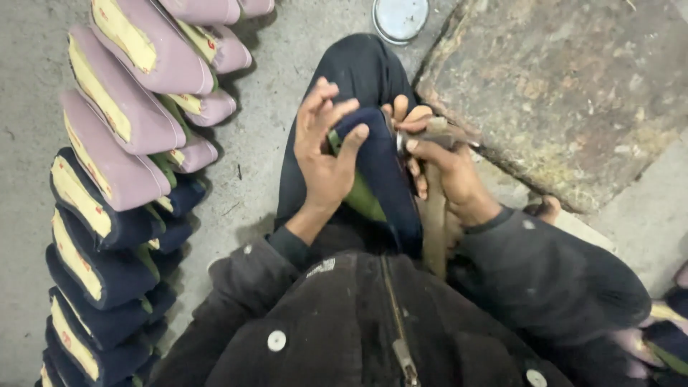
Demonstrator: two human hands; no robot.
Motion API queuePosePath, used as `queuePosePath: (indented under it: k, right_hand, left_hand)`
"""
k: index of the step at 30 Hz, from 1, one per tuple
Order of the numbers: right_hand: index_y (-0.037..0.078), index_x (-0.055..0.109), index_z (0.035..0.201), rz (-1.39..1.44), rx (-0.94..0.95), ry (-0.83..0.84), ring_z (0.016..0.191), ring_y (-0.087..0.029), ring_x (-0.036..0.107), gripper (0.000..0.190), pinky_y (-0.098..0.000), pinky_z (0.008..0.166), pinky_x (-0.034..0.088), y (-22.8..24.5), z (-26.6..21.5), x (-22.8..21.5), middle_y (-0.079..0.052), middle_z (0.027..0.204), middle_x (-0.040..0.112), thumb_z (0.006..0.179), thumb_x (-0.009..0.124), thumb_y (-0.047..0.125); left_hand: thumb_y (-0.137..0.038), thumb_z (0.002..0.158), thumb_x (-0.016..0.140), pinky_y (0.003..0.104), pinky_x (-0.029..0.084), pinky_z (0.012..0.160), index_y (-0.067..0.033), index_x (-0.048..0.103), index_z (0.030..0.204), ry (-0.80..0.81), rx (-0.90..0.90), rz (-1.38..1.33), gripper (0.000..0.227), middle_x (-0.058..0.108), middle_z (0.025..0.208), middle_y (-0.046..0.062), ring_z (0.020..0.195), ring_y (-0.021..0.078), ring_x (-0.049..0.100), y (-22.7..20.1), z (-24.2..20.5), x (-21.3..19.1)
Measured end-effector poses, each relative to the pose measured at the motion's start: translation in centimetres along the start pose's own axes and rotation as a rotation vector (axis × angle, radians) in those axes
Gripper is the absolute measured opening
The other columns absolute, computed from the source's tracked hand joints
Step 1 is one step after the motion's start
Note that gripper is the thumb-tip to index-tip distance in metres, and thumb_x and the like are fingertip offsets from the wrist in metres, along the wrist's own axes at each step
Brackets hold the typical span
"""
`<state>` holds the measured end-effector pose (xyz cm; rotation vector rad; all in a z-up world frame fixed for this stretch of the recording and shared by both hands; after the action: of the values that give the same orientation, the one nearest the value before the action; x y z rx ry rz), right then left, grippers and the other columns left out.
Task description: The person sits on the floor and uses a hammer to tap the sole of a blue and green shoe, likely to attach or secure the sole. They repeat this process on multiple shoes, placing each finished shoe on the floor.
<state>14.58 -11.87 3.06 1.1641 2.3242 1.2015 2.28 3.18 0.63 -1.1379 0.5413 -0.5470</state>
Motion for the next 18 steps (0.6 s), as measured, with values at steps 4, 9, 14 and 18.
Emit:
queuePosePath:
  k: [4,9,14,18]
  right_hand:
    - [0.007,0.066,0.128,0.193,-0.075,0.112,0.032,-0.015,0.046,0.039,-0.0264,0.026,0.04,1.8,-0.6,1.1,-0.01,0.058,0.053,0.092,0.064,0.022]
    - [-0.003,0.055,0.141,0.011,-0.655,0.354,0.044,-0.02,0.054,0.04,-0.0283,0.047,0.05,9.2,-2.7,4.7,-0.01,0.064,0.056,0.107,0.054,0.017]
    - [-0.005,0.059,0.135,0.152,-0.866,0.034,0.047,-0.019,0.056,0.038,-0.0308,0.046,0.052,10.3,-5.5,6.7,-0.011,0.065,0.058,0.102,0.058,0.014]
    - [-0.002,0.058,0.135,0.21,-1.01,-0.051,0.043,-0.023,0.052,0.033,-0.0344,0.043,0.05,9.0,-6.3,7.5,-0.016,0.065,0.053,0.104,0.056,0.01]
  left_hand:
    - [-0.038,0.099,0.075,0.041,0.052,0.115,-0.0055,0.066,0.132,0.001,-0.311,-0.373,0.047,0.062,0.142,0.011,0.131,0.0298,0.065,0.2,2.8,-0.2]
    - [-0.04,0.095,0.079,0.029,0.056,0.096,-0.0099,0.073,0.123,0.345,-0.228,-0.51,0.041,0.072,0.115,-0.002,0.107,0.0114,0.067,-7.2,9.9,-3.6]
    - [-0.039,0.099,0.078,0.038,0.058,0.105,-0.0128,0.069,0.128,0.381,0.172,-0.094,0.041,0.072,0.127,0.008,0.121,0.0243,0.07,-11.6,11.3,-4.7]
    - [-0.039,0.103,0.076,0.044,0.062,0.113,-0.0145,0.063,0.136,0.406,0.215,-0.125,0.043,0.066,0.135,0.009,0.131,0.03,0.068,-11.7,10.3,-4.1]
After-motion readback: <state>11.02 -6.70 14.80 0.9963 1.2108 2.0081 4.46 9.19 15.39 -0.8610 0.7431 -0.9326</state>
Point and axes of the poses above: each hand's wrist, its own z-axis towards the middle knuckle, its own x-axis out of the palm, y = z × x, the point moved 2 cm from there along z, towards the middle knuckle
